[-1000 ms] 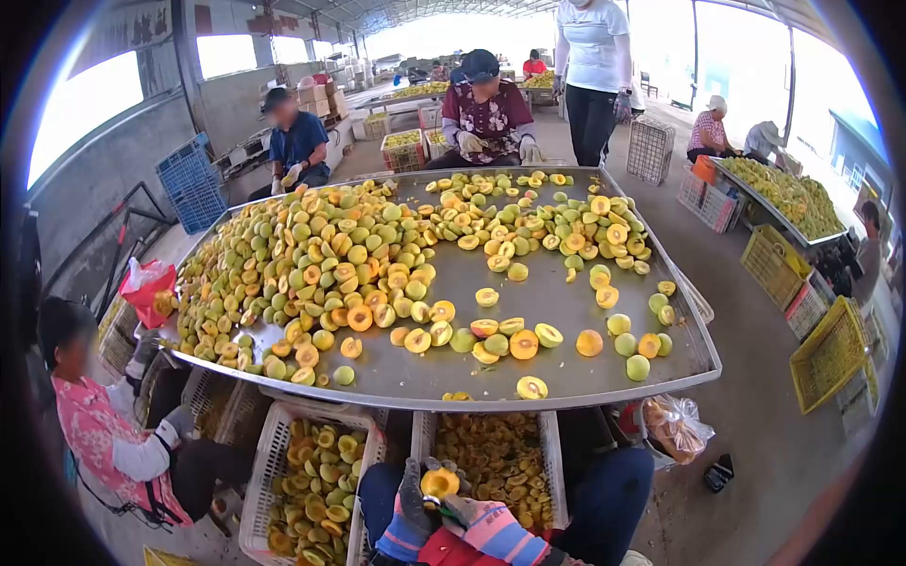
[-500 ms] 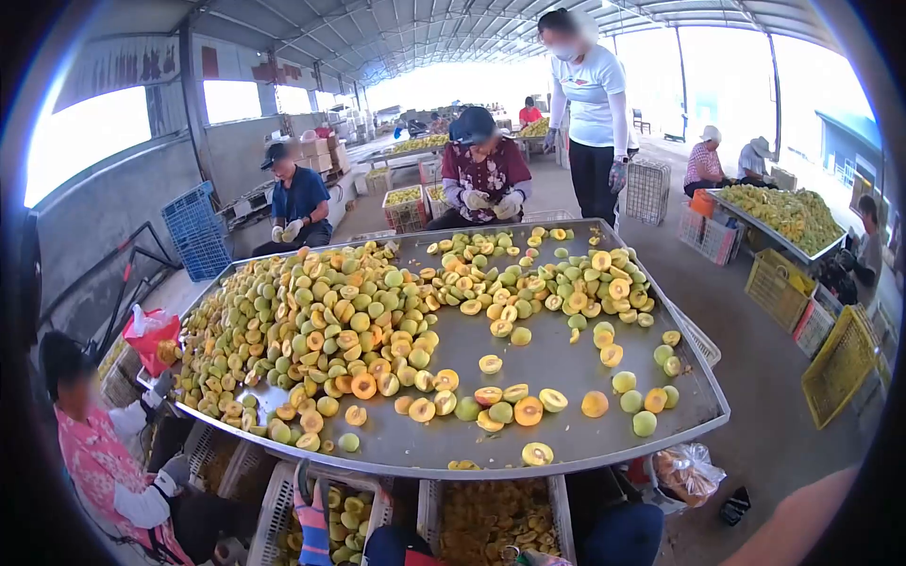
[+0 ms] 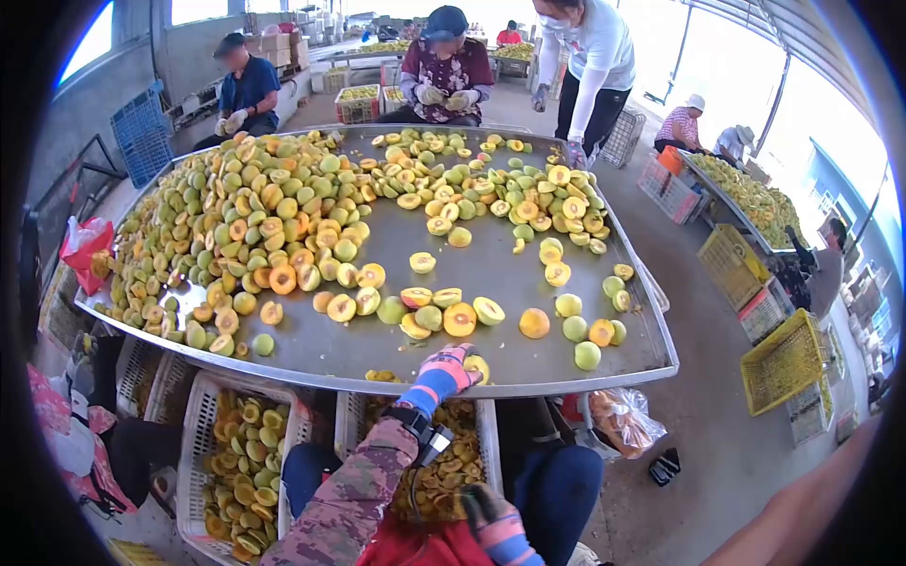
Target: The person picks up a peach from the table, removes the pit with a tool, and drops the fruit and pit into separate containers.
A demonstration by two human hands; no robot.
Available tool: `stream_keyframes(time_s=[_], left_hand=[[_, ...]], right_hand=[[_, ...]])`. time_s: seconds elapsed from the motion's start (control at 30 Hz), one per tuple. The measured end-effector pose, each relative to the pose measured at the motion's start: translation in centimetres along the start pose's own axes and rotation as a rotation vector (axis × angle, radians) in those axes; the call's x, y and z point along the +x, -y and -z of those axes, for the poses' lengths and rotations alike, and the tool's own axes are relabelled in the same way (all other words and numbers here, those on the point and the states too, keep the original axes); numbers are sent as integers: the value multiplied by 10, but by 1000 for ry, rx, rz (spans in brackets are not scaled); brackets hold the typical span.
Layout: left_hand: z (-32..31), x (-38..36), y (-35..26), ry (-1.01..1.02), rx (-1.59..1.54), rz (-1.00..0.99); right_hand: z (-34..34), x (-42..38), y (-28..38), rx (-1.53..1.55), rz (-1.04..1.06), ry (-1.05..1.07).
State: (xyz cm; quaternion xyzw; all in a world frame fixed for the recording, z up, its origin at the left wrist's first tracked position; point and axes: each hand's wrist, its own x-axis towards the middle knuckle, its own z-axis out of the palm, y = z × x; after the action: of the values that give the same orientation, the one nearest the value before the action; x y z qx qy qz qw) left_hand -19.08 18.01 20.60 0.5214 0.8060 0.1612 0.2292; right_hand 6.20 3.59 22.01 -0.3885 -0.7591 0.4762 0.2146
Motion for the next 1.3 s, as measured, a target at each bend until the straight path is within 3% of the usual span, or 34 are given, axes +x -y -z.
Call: stream_keyframes(time_s=[0.03, 0.07, 0.1, 0.13, 0.17, 0.2, 0.23, 0.27, 0.3, 0.4, 0.47, 0.5, 0.53, 0.6, 0.7, 0.83, 0.9, 0.93, 0.97, 1.0, 1.07, 1.1, 1.13, 1.17, 1.23, 1.27, 1.3], left_hand=[[-11, 2, 6, -97, -33, -58], [-24, 10, 19, -192, -299, -116], [-26, 14, 38, -290, -551, -160], [9, -21, 20, -271, -1087, -130], [7, -27, 33, -399, -1171, -192], [37, -78, 14, -180, -1687, -136], [39, -95, 21, -171, -1612, -140], [20, -107, 36, -286, -1565, -135], [7, -118, 60, -231, -1453, -172], [28, -182, 37, -366, -1346, -249], [36, -209, 37, -555, -814, -406], [47, -224, 19, -519, -1005, -269], [42, -230, 23, -520, -972, -275], [43, -233, 18, -536, -951, -309], [50, -245, 6, -598, -884, -234], [49, -256, -1, -668, -923, -166], [45, -261, 3, -705, -918, -143], [39, -260, 1, -662, -1261, -36], [38, -262, 2, -653, -1262, -22], [39, -264, 2, -610, -1495, 18], [37, -265, 4, -618, -1815, 53], [32, -259, 11, -616, -1810, 59], [34, -255, 20, -703, -1495, 19], [31, -260, 25, -768, -1188, -6], [32, -266, 14, -846, -1165, 10], [37, -270, 6, -885, -1152, 18], [53, -273, -2, -716, -1523, -3]], right_hand=[[7, 1, 3, 27, -73, -42], [13, 3, -4, -34, 131, -98], [13, 5, -4, 174, -38, -143], [13, 10, 9, 357, -135, -104], [21, 12, 22, 519, -217, -81], [24, 15, 35, 607, -299, -37], [19, 19, 42, 909, -337, -48], [12, 28, 26, 585, -140, 22], [4, 34, 30, 270, 105, 59], [-4, 50, 57, -566, 860, -100], [-11, 39, 71, -600, 795, -59], [-16, 36, 78, -558, 759, -33], [-22, 33, 86, -517, 723, -9], [-22, 31, 103, -486, 359, 121], [-24, 22, 120, -417, 221, 71], [-39, 10, 105, -554, 411, -32], [-51, 9, 104, -375, 351, -17], [-57, 8, 98, -349, 360, -4], [-60, 4, 95, -325, 353, 14], [-62, 3, 92, -398, 433, 55], [-64, -6, 101, -358, 371, 80], [-63, -6, 107, -327, 334, 96], [-64, -3, 106, -272, 416, 87], [-57, -3, 105, -452, 607, 172], [-57, -2, 103, -199, 328, 305], [-44, -7, 103, -743, 849, 254], [-47, -5, 93, -723, 957, 173]])
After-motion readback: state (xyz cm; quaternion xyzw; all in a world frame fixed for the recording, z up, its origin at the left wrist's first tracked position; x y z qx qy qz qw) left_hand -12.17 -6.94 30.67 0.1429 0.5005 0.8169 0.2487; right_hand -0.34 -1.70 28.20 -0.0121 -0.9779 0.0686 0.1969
